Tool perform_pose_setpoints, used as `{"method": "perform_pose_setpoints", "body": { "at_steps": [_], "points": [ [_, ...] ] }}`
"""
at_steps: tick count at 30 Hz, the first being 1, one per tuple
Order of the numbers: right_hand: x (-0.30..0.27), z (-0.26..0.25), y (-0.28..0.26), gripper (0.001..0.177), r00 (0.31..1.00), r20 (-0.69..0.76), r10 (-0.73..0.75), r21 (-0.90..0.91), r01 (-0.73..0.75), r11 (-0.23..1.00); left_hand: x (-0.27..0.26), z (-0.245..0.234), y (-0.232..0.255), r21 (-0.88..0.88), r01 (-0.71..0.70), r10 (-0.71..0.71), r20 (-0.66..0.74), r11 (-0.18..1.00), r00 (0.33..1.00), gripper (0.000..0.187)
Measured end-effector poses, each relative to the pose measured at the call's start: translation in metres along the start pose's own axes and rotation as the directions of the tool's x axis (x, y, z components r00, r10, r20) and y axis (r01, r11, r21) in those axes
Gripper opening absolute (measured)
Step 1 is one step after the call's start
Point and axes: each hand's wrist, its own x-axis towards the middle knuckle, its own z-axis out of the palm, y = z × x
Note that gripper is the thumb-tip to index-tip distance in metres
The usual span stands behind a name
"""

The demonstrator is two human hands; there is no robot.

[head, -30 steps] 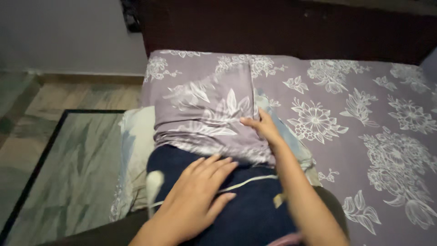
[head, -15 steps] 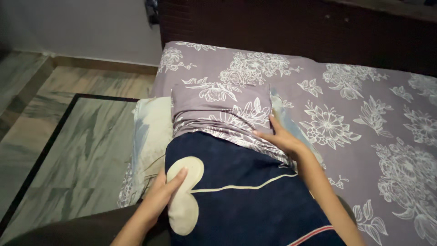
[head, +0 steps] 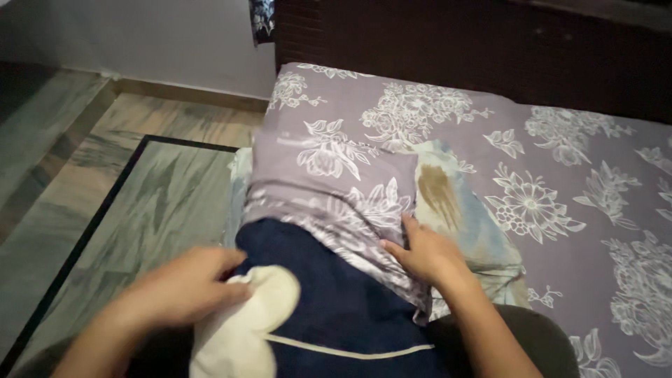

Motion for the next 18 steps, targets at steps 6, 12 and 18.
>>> {"method": "perform_pose_setpoints", "body": {
  "at_steps": [6, 12, 18],
  "points": [
    [-0.058, -0.026, -0.073, 0.063, 0.736, -0.452, -0.504, 0.202, 0.635, 0.746, 0.015, 0.022, -0.013, 0.325, 0.403, -0.304, -0.315, 0.856, 0.899, 0.057],
    [-0.072, -0.007, -0.108, 0.054, 0.565, -0.559, -0.607, -0.138, 0.658, 0.740, 0.062, 0.047, 0.003, 0.434, -0.392, 0.585, -0.613, 0.811, 0.531, 0.059],
    [-0.074, 0.004, -0.109, 0.020, 0.505, -0.690, -0.519, 0.047, 0.747, 0.663, 0.103, 0.055, 0.020, 0.569, -0.366, 0.670, -0.541, 0.737, 0.508, 0.035]
  ]
}}
